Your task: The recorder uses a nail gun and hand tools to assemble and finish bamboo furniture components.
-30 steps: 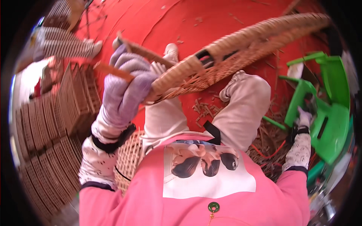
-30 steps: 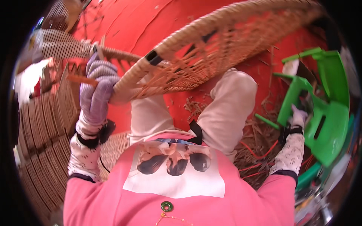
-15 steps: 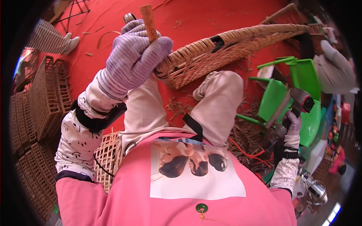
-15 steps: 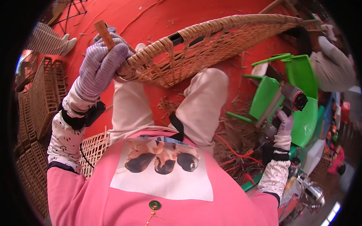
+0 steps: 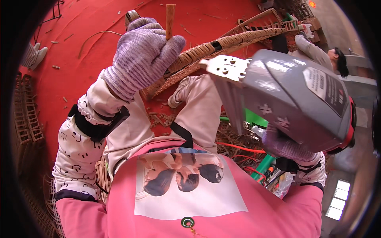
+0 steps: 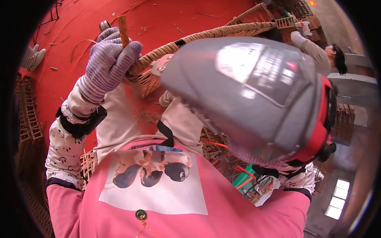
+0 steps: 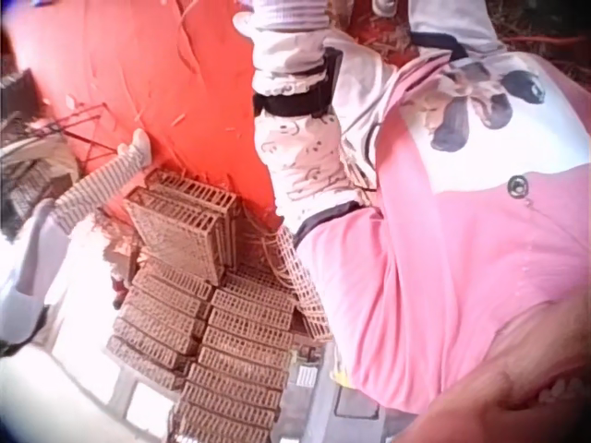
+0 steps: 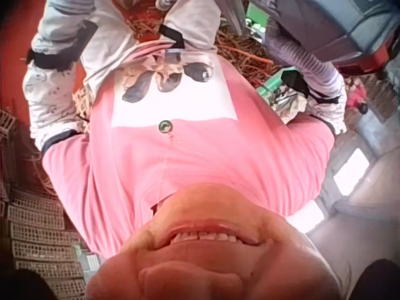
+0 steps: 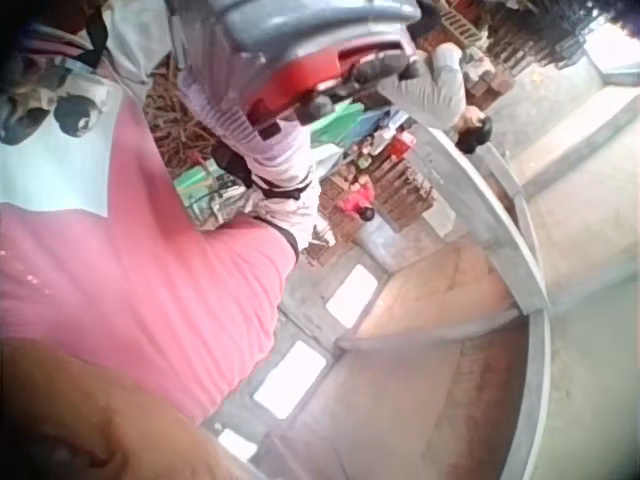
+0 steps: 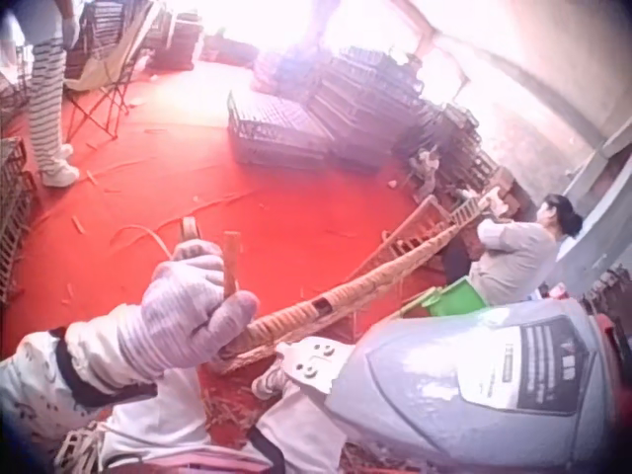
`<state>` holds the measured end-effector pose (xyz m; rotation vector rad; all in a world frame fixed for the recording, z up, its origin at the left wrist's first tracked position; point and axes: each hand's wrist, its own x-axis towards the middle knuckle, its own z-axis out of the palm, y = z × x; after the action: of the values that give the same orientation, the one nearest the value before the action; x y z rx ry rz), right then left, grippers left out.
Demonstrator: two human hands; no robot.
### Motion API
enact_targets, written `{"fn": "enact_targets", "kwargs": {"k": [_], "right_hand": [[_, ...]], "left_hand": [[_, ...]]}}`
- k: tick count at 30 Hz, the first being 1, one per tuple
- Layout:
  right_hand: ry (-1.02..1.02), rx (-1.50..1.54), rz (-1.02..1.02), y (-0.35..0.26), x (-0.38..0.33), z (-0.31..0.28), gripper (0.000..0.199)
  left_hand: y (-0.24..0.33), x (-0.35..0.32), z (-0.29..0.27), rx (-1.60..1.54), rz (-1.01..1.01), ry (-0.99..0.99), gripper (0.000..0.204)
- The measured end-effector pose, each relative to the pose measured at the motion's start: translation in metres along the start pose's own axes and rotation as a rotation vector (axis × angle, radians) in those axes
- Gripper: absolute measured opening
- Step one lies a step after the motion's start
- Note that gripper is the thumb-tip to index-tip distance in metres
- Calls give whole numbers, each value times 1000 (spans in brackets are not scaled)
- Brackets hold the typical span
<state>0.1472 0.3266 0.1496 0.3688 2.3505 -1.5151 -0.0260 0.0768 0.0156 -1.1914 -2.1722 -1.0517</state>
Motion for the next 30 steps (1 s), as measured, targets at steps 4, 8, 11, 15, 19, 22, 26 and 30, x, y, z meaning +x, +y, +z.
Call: {"fn": "enact_targets", "kwargs": {"k": [4,8,11,15,19,22,26,30], "right_hand": [[-48,-61,15,-15,13,10,36],[-84,-107,22,-23,22,15,34],[-101,-127,24,-23,28,18,32],[-126,-147,21,-28,33,20,30],[-137,-169,21,-32,34,22,28],[-141,-195,24,-37,37,22,26],[-146,-266,37,-52,40,21,24],[-147,-351,62,-71,41,19,22]], "left_hand": [[1,2,2,-23,18,43,30],[4,2,2,-42,-5,54,31],[3,2,4,-30,2,62,32],[5,1,3,-18,-11,87,32],[6,1,2,-15,-3,81,31],[7,1,4,-2,2,114,28],[1,-1,2,40,206,104,11],[-2,-3,5,53,319,246,12]]}}
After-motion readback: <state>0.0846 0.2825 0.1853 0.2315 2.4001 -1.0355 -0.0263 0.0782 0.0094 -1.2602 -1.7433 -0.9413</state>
